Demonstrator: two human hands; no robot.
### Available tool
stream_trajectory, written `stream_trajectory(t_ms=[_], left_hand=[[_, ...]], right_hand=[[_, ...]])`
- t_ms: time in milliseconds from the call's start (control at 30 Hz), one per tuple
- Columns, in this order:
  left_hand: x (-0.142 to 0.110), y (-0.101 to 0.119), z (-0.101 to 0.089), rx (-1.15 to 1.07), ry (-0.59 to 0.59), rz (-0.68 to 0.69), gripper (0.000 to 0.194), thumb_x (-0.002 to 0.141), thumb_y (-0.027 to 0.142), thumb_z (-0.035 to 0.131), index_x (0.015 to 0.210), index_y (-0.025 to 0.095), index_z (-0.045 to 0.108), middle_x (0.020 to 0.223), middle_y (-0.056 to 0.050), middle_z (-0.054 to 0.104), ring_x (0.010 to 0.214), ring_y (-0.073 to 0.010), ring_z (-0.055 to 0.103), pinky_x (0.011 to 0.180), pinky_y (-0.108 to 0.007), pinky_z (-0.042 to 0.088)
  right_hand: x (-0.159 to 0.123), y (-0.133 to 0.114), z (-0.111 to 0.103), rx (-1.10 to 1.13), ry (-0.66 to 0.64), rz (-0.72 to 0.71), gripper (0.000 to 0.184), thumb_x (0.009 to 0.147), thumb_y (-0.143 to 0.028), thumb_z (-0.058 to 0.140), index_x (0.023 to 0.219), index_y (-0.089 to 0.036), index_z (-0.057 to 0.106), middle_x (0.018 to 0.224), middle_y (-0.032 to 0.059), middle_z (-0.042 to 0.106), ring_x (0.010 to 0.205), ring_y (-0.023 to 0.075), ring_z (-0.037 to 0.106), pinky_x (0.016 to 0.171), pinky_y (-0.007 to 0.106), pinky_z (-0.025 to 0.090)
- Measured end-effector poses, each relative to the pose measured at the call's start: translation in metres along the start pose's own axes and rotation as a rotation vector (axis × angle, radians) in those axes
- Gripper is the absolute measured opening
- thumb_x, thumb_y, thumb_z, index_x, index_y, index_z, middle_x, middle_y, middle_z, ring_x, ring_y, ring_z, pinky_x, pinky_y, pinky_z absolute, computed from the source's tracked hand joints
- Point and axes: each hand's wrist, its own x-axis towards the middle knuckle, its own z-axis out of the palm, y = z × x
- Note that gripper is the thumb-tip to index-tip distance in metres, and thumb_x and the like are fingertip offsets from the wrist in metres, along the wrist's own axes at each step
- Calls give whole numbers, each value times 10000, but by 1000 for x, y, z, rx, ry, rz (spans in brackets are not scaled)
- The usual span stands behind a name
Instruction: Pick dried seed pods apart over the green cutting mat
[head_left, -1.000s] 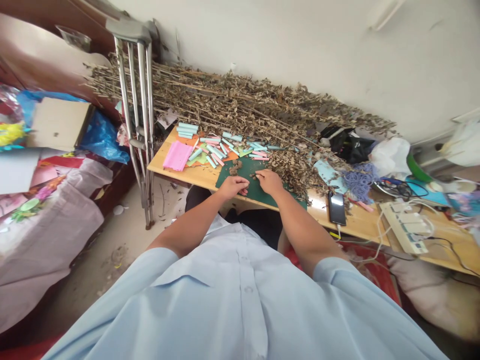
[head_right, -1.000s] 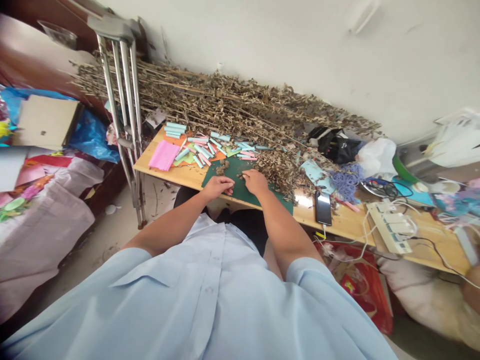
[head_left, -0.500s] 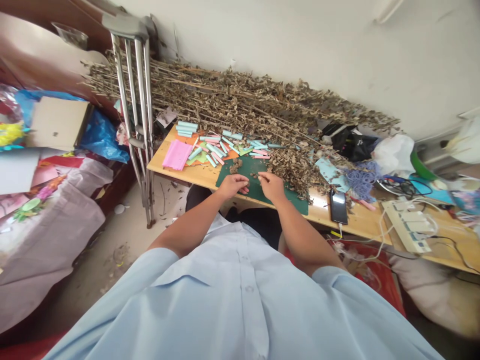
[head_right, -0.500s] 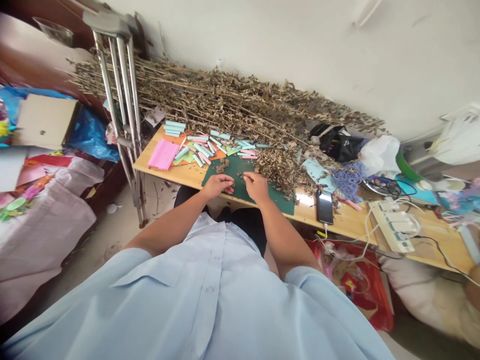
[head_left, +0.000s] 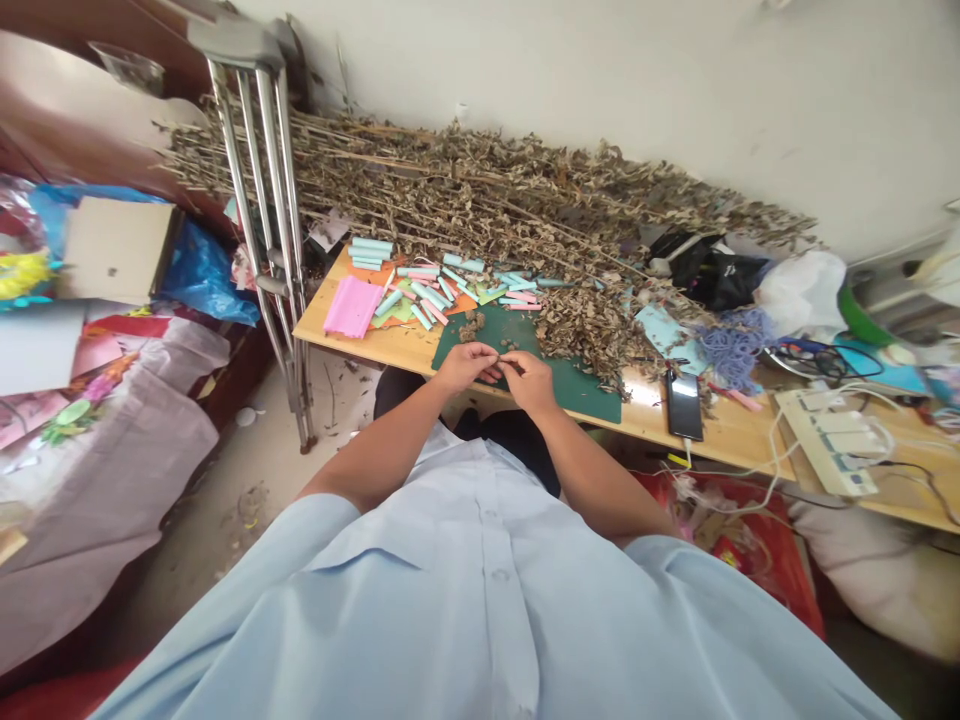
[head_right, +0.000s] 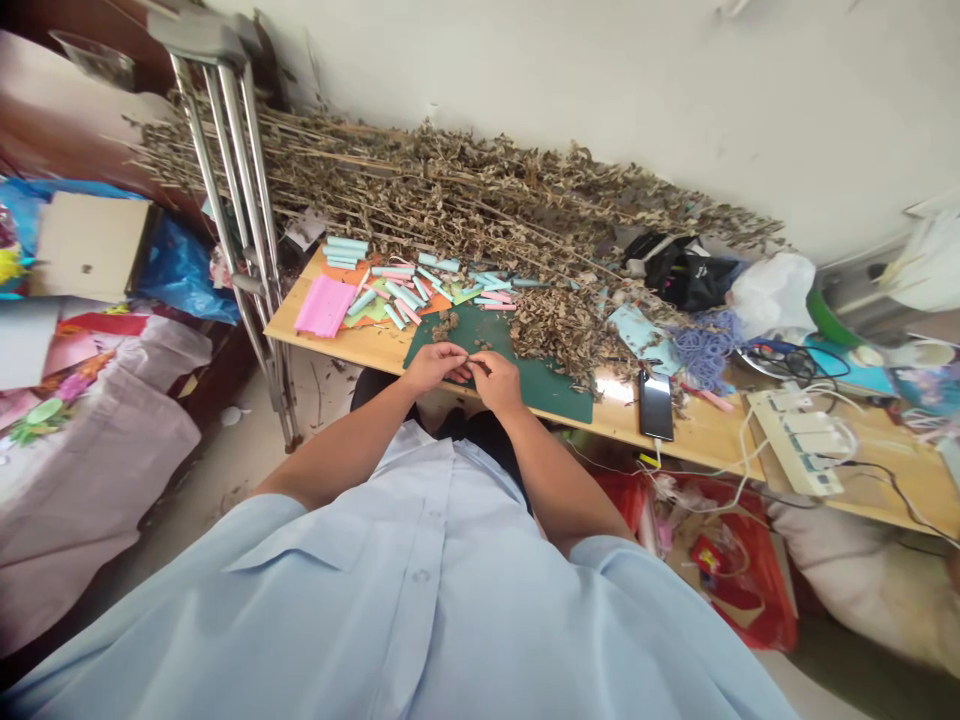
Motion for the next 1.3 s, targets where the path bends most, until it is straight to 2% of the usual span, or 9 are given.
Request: stream_trajectory(t_ms=[133, 333, 800, 1033, 1300], left_hand=[[1, -4, -2, 26, 1, 28, 303, 811, 292, 832, 962, 72, 689, 698, -50, 712, 639, -151, 721, 658, -273, 606], [2, -4, -4, -53, -5, 15, 320, 863, 366, 777, 940, 66, 698, 712, -64, 711, 625, -161, 717, 635, -292, 612], [2, -3, -3, -33, 15, 16, 276, 771, 247, 855, 890, 71, 680, 673, -49, 711, 595, -137, 701, 640, -270, 605], [1, -2, -2, -37, 29, 4, 273, 742, 212, 860, 870, 76, 661, 662, -40, 702, 591, -140, 698, 628, -281, 607], [2, -3, -2, 57, 40, 13, 172, 767, 163, 813, 837, 83, 678, 618, -21, 684, 561, -127, 677, 585, -256, 585]], right_hand=[[0, -2, -1, 2, 14, 39, 160, 901, -326, 649, 942, -228, 769, 954, 63, 780, 805, 211, 712, 819, 364, 587], [-2, 0, 3, 43, 17, 35, 146, 896, -315, 658, 943, -231, 769, 956, 64, 778, 811, 215, 713, 821, 366, 582], [-4, -3, 1, 89, -23, 23, 148, 898, -310, 656, 960, -237, 769, 956, 55, 773, 809, 207, 708, 810, 354, 578], [-2, -5, 0, -17, -28, -15, 140, 900, -298, 626, 893, -237, 752, 883, 49, 763, 780, 206, 695, 785, 347, 568], [0, -9, 0, -113, -81, -1, 116, 855, -266, 605, 824, -235, 713, 809, 52, 738, 741, 210, 676, 762, 348, 561]])
